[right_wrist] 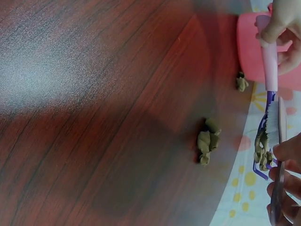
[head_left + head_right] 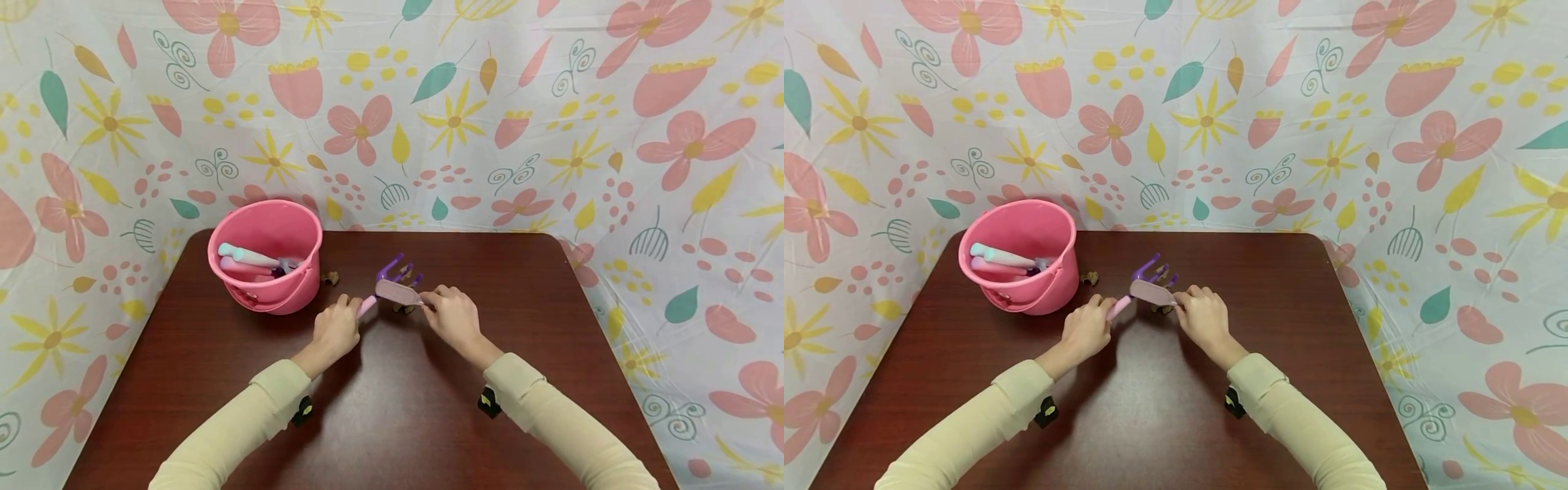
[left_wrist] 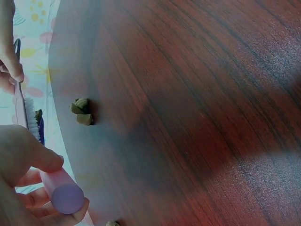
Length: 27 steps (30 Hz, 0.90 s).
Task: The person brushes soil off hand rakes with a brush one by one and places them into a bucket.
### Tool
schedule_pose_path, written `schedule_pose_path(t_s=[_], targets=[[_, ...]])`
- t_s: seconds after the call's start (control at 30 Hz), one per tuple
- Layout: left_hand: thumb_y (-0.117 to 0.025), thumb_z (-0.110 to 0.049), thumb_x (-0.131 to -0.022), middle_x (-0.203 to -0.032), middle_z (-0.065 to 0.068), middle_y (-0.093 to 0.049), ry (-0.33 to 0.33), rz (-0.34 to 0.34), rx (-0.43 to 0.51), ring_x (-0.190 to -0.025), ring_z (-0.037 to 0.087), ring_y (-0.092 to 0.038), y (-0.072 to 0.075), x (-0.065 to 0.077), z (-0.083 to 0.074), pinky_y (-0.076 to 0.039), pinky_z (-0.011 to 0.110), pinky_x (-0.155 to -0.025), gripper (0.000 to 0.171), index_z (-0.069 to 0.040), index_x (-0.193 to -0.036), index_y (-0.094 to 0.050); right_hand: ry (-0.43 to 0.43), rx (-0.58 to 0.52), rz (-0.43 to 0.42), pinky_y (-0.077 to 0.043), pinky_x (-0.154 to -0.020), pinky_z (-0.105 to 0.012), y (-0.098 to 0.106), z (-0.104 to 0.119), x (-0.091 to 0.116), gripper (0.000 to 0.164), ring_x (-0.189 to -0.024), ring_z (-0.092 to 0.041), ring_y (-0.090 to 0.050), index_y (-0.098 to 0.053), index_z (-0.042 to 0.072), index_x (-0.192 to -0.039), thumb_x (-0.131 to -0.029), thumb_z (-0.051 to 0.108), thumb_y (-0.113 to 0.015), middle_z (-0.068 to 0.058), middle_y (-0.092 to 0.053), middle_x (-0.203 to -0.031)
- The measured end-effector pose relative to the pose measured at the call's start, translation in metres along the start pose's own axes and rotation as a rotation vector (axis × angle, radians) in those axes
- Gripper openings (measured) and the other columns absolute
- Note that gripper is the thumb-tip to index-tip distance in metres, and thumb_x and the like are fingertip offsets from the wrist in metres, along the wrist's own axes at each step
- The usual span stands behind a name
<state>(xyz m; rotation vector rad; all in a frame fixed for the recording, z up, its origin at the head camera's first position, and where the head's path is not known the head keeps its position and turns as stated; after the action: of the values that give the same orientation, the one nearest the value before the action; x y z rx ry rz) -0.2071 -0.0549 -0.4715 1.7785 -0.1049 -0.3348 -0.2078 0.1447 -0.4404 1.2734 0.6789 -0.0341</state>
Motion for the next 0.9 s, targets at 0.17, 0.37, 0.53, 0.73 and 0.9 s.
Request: schedule_pose_path(t_s=[0.17,0.37,0.53,0.73,0.9], targets=[[-0.068,-0.013,-0.071,-0.085,0.006,-0.054,0.008,-0.007,0.002,-0.066,0.026,-0.06,0.001,0.0,0.0,-0.045,0.039,-0.046,0.036,-0.013,-0.107,-0.06,-0.009,0.011,-0.005,-0.047,-0.052,-0.033,0.001,-0.001,0.001,0.019,-0.064,-0.021,-0.057,-0.073,0.014,-0.093,-0.074,0.017,-0.074,-0.003,-0.065,-0.08],[-0.067,-0.011,-0.071,-0.083,0.006,-0.053,0.02,-0.018,0.006,-0.066,0.027,-0.059,0.001,-0.001,0.003,-0.045,0.04,-0.046,0.035,-0.013,-0.105,-0.061,-0.022,0.025,-0.005,-0.047,-0.053,-0.033,0.001,-0.004,0.001,0.02,-0.065,-0.021,-0.058,-0.073,0.014,-0.094,-0.074,0.017,-0.074,-0.003,-0.066,-0.081],[-0.067,-0.011,-0.071,-0.084,0.006,-0.054,0.024,-0.014,0.002,-0.067,0.027,-0.06,0.0,0.0,0.006,-0.045,0.04,-0.047,0.036,-0.012,-0.106,-0.061,-0.022,0.027,-0.003,-0.046,-0.052,-0.033,0.001,-0.008,0.003,0.02,-0.064,-0.021,-0.057,-0.073,0.014,-0.094,-0.074,0.017,-0.075,-0.004,-0.066,-0.081],[-0.068,-0.012,-0.071,-0.085,0.006,-0.054,0.027,-0.007,-0.007,-0.066,0.026,-0.06,0.0,0.001,0.008,-0.044,0.039,-0.046,0.035,-0.012,-0.106,-0.061,-0.013,0.034,-0.023,-0.046,-0.05,-0.034,0.003,-0.011,0.006,0.02,-0.063,-0.022,-0.057,-0.073,0.013,-0.093,-0.073,0.016,-0.075,-0.004,-0.065,-0.08],[-0.068,-0.01,-0.07,-0.083,0.007,-0.054,0.033,-0.028,-0.005,-0.065,0.027,-0.059,0.002,0.001,0.011,-0.044,0.04,-0.045,0.032,-0.011,-0.101,-0.061,-0.025,0.049,-0.026,-0.047,-0.051,-0.036,0.004,-0.019,0.009,0.02,-0.063,-0.023,-0.057,-0.073,0.013,-0.092,-0.073,0.016,-0.075,-0.004,-0.065,-0.08]])
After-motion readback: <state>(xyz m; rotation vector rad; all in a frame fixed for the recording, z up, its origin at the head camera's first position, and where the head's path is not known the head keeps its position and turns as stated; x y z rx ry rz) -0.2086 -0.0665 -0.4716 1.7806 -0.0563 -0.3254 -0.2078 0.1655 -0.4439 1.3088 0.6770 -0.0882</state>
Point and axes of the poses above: each hand's wrist, its own x-axis away from the middle knuckle, its own y-axis out of the back of the hand, z = x × y, the point moved 7 cm from there along -x, towards the middle knuckle
